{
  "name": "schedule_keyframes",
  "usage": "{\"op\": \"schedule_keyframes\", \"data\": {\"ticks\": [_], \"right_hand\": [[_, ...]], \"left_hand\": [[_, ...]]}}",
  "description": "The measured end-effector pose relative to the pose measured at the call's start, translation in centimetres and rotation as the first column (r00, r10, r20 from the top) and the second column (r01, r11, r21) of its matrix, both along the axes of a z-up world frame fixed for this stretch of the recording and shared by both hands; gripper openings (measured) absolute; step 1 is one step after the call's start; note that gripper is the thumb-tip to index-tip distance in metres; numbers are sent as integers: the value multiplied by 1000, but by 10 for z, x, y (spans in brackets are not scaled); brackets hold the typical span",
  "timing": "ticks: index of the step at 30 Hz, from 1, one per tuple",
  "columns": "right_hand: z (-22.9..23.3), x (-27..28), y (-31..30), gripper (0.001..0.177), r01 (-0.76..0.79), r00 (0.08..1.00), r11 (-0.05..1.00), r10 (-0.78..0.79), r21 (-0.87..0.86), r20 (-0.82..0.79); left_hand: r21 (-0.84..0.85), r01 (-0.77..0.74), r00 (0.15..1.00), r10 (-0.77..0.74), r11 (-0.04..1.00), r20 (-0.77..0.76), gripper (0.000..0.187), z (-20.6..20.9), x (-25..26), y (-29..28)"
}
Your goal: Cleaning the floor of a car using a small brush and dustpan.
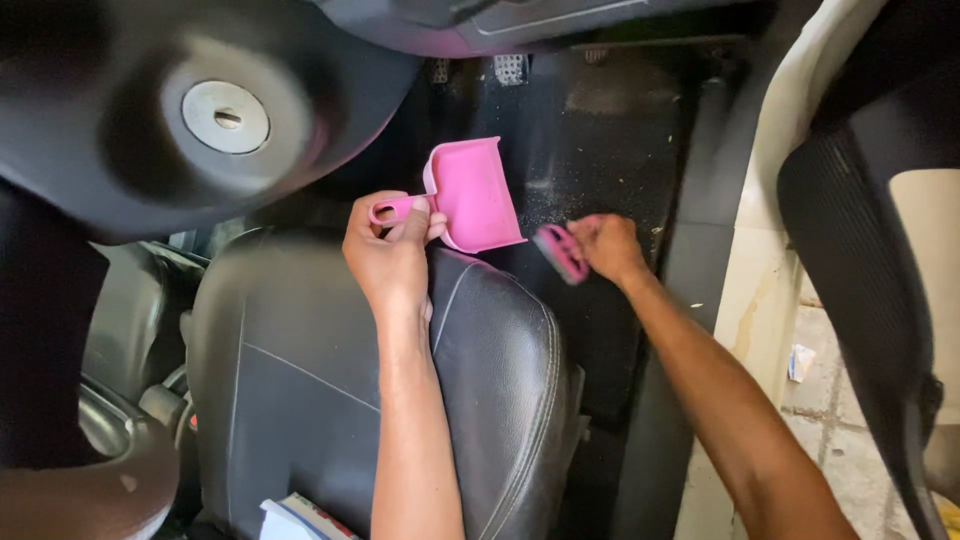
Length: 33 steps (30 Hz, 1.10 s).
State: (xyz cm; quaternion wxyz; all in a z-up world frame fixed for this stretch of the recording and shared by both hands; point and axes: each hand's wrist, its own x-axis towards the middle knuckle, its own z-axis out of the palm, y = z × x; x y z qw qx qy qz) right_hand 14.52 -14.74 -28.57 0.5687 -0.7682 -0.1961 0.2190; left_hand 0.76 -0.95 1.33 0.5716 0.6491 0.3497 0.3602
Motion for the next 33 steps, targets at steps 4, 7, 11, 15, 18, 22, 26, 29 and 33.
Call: {"op": "schedule_keyframes", "data": {"ticks": [4, 7, 11, 15, 18, 22, 26, 29, 33], "right_hand": [[14, 12, -15, 38, 157, 973, 964, -114, -216, 198], [29, 15, -15, 42, 257, 907, 947, -168, -191, 387], [18, -17, 36, 49, 78, 921, 997, -62, -28, 384], [-81, -12, 69, 48, 131, 973, 957, -74, -260, 220], [-14, 36, 12, 54, 197, 940, 958, -124, -209, 317], [40, 39, -19, 47, 217, 876, 968, -135, -129, 463], [67, -18, -32, 30, -154, 953, 988, 141, 29, 266], [50, -54, -41, 24, -397, 917, 918, 396, 10, 52], [19, -68, -61, 25, -517, 851, 856, 511, -20, -117]], "left_hand": [[-6, 13, 1000, -13, 1000, -6, 15, -4, 0, 1], [-1, -10, 1000, 10, 1000, -17, 15, -5, 1, 0], [10, -2, 1000, 2, 1000, -3, 15, -7, 0, 3], [46, 2, 1000, 0, 999, -25, 14, -8, 2, 0], [52, 4, 999, -2, 999, -40, 15, -3, 3, -5], [18, 33, 999, -32, 999, -14, 14, -4, 5, -4], [5, 32, 999, -32, 999, -4, 14, -7, 6, 0], [18, 35, 999, -35, 999, -3, 14, -6, 4, 0], [59, 69, 998, -69, 996, 2, 15, -11, 5, 0]]}}
